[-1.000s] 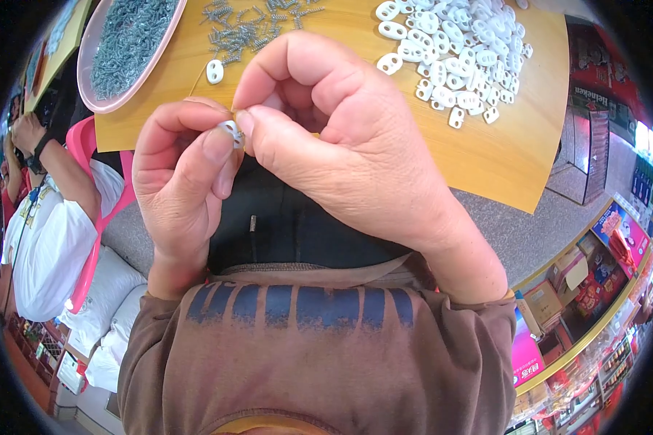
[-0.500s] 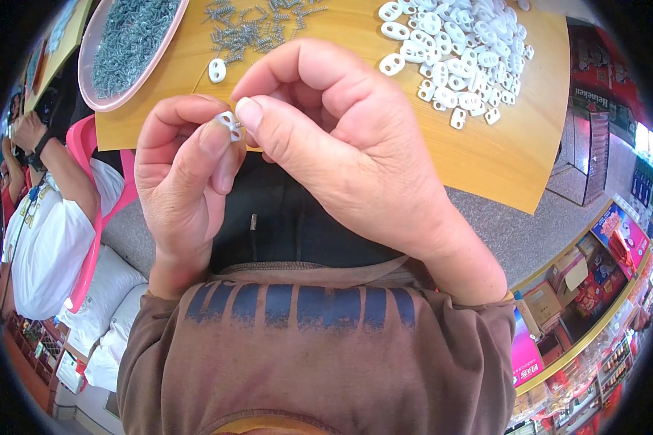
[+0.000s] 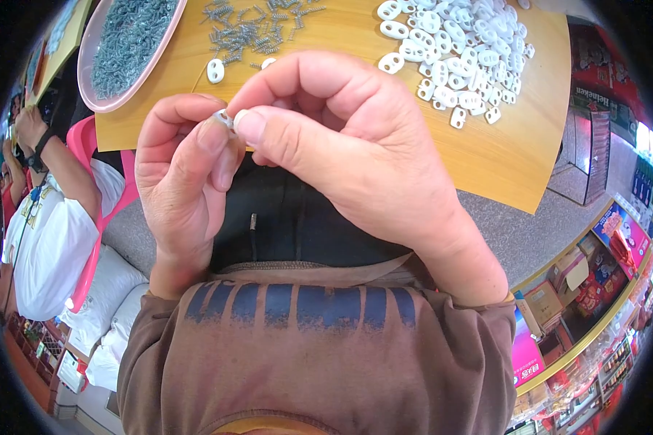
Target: Assembling small white plastic components by manually inserting metal pins.
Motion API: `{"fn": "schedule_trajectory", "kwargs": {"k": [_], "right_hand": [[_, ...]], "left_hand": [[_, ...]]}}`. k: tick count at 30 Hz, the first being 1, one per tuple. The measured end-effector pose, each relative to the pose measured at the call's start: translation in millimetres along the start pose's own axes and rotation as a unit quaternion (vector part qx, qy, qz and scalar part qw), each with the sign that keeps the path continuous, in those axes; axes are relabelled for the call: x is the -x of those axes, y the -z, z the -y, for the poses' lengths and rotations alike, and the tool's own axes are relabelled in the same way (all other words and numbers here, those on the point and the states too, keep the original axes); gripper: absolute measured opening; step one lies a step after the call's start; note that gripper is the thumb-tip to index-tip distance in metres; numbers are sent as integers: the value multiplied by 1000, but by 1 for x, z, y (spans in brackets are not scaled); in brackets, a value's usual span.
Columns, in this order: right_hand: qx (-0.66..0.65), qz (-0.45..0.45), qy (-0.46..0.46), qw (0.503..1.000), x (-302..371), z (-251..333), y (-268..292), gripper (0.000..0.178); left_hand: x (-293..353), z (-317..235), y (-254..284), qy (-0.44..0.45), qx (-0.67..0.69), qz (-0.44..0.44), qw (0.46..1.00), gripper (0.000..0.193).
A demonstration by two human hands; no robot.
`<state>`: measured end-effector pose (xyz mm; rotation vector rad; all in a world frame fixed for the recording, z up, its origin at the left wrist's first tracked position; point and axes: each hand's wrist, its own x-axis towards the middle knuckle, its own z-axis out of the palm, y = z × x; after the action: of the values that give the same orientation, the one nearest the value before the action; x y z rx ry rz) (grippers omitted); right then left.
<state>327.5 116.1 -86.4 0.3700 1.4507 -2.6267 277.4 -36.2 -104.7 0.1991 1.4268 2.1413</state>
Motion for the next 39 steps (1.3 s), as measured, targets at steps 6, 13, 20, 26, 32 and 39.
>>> {"fn": "schedule_trajectory", "kwargs": {"k": [6, 13, 20, 26, 32, 39], "right_hand": [[-29, 9, -4, 1000, 1, 0, -3, 16], [109, -18, 39, 993, 4, -5, 1, 12], [156, 9, 68, 985, 3, -3, 4, 6], [75, -1, -9, 997, 4, -5, -2, 10], [175, 20, 84, 981, 6, -10, 5, 17], [110, -24, 90, 990, 7, -5, 0, 16]], "left_hand": [[1, 1, 0, 0, 5, -6, 1000, 16], [2, 1, -1, -12, -6, 7, 1000, 16], [6, 4, -3, -73, -91, 14, 993, 14], [8, 5, -2, -76, -97, -6, 992, 13], [6, 3, -6, -47, -32, -11, 998, 14], [5, 4, -7, -33, -14, -16, 999, 15]]}}
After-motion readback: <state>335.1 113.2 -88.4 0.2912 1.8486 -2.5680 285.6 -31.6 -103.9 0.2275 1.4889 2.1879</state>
